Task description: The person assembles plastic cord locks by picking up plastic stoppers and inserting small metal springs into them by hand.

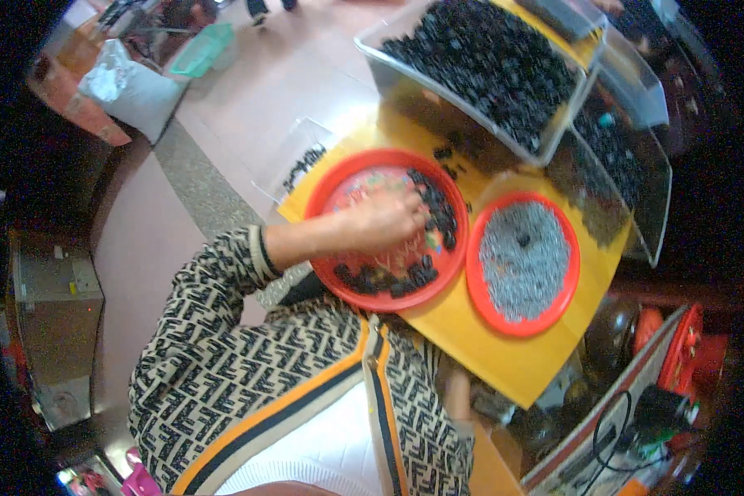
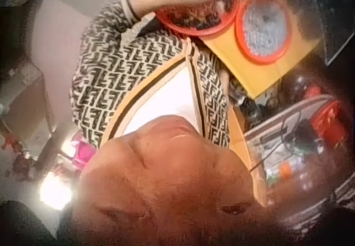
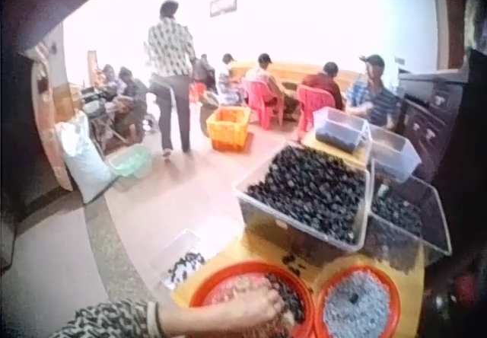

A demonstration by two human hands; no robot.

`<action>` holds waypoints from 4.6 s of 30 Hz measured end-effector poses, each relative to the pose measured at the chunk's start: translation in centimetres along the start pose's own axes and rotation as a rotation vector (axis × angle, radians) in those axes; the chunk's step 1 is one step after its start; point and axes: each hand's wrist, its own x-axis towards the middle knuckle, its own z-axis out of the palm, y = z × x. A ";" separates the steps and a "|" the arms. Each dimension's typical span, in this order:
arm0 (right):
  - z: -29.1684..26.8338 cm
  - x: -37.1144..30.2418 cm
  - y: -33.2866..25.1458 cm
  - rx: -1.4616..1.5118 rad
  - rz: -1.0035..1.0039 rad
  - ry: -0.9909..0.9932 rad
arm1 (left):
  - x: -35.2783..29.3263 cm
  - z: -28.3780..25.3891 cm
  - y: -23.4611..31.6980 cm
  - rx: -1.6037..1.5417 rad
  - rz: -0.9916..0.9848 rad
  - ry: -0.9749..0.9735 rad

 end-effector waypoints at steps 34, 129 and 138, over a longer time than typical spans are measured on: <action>-6.6 8.0 -31.3 0.630 -0.524 0.183 | -4.2 -2.8 2.7 -1.026 -0.409 0.264; -4.3 8.0 -31.4 0.950 -0.490 -0.002 | -7.4 -2.8 2.5 -1.341 -0.648 0.295; -3.6 6.6 -32.9 0.791 -0.495 0.137 | -7.3 -1.5 3.1 -1.901 -0.721 0.384</action>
